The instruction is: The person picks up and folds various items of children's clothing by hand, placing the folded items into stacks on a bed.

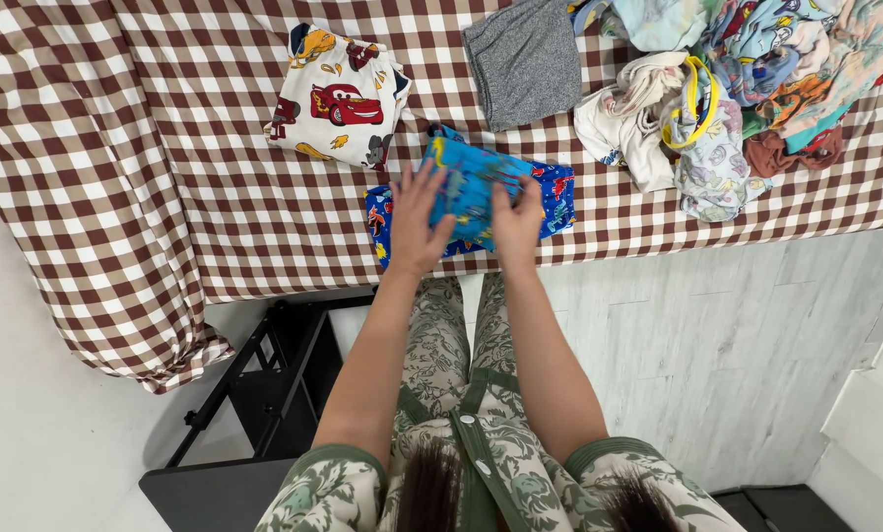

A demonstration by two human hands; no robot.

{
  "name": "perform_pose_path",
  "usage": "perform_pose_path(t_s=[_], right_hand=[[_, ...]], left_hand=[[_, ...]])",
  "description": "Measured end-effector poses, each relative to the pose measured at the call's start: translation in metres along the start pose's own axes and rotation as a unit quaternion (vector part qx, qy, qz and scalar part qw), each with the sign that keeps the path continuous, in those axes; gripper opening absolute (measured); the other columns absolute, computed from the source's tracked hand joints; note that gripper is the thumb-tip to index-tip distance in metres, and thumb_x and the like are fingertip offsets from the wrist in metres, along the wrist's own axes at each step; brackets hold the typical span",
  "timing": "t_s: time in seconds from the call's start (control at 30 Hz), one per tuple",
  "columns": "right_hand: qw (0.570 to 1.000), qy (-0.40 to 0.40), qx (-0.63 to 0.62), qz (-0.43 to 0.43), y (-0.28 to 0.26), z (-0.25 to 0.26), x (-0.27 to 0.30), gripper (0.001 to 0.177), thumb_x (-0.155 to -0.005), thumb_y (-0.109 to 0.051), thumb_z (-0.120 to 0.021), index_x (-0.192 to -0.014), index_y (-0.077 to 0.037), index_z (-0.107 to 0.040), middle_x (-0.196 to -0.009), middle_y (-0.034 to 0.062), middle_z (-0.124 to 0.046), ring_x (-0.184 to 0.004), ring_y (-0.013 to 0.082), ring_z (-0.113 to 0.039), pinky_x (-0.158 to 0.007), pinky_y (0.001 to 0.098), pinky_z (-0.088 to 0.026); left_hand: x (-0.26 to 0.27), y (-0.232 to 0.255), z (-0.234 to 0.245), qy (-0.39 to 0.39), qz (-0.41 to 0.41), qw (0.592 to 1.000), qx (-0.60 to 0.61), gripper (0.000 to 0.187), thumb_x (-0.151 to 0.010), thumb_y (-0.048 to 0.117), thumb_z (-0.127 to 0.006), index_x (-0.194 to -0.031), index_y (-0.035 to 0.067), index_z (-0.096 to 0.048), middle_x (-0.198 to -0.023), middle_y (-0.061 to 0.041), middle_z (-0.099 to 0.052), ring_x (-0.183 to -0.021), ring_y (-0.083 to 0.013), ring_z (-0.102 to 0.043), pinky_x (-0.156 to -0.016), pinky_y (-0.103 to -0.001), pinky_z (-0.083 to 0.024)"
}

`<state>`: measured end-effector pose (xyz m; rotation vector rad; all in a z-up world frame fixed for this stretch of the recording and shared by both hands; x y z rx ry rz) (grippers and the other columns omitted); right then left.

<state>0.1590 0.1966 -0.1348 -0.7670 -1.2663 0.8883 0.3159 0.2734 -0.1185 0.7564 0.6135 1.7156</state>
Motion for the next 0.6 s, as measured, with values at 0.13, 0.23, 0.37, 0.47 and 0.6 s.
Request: perform_pose_path(t_s=[0.13, 0.23, 0.37, 0.47, 0.6], right_hand=[[0.979, -0.201, -0.010, -0.033, -0.030, -0.072, 0.030, 0.037, -0.102, -0.015, -0.064, -0.136, -0.005, -0.055, -0.099, 0.0026, -0.066, -0.083, 0.0075, -0.057, -0.068, 0.0233, -0.049], [0.963, -0.262, -0.065, -0.002, -0.019, -0.088, 0.036, 0.026, -0.108, -0.015, -0.057, -0.131, -0.004, -0.061, -0.111, 0.0021, -0.074, -0.098, 0.0090, -0.068, -0.089, 0.0246, -0.055], [0.993, -0.038, 0.074, 0.081, 0.042, -0.029, 0.015, 0.027, -0.100, -0.012, -0.068, -0.125, -0.001, -0.065, -0.110, 0.0078, -0.065, -0.097, 0.0156, -0.064, -0.087, 0.0303, -0.055], [0.951, 0.080, 0.265, 0.140, 0.082, 0.017, 0.010, 0.043, -0.090, -0.012, -0.079, -0.127, 0.001, -0.062, -0.114, 0.0126, -0.058, -0.101, 0.0215, -0.058, -0.086, 0.0336, -0.052], [0.956, 0.102, 0.270, 0.059, 0.094, 0.027, 0.007, 0.061, -0.081, -0.018, -0.089, -0.125, 0.004, -0.055, -0.106, 0.0134, -0.056, -0.094, 0.0217, -0.055, -0.080, 0.0337, -0.051]], left_hand=[[0.015, -0.029, 0.009, 0.200, 0.041, 0.918, 0.339, 0.078, -0.104, 0.064, -0.040, -0.161, 0.010, -0.041, -0.162, -0.013, -0.049, -0.157, -0.0342, -0.038, -0.131, -0.049, -0.024], [0.016, -0.076, 0.001, 0.288, 0.138, 0.793, 0.518, 0.071, -0.104, 0.056, -0.049, -0.155, 0.007, -0.043, -0.149, -0.014, -0.055, -0.138, -0.0273, -0.051, -0.116, -0.042, -0.038], [0.004, -0.128, -0.002, 0.347, 0.222, 0.780, 0.472, 0.041, -0.102, 0.014, -0.073, -0.136, 0.000, -0.055, -0.132, -0.014, -0.066, -0.119, -0.0222, -0.064, -0.104, -0.039, -0.051], [0.002, -0.148, 0.002, 0.383, 0.268, 0.671, 0.575, 0.037, -0.096, 0.001, -0.072, -0.130, -0.001, -0.060, -0.128, -0.013, -0.068, -0.109, -0.0216, -0.067, -0.090, -0.038, -0.057], [0.012, -0.155, 0.019, 0.361, 0.235, 0.620, 0.655, 0.044, -0.094, 0.001, -0.069, -0.135, 0.005, -0.054, -0.126, -0.011, -0.066, -0.108, -0.0230, -0.068, -0.085, -0.042, -0.058]])
Point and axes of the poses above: each hand's wrist, its own x-axis away from the middle knuckle, its own z-axis out of the back of the hand, y = z × x, the point moved 2 cm from there along -x, towards the middle knuckle
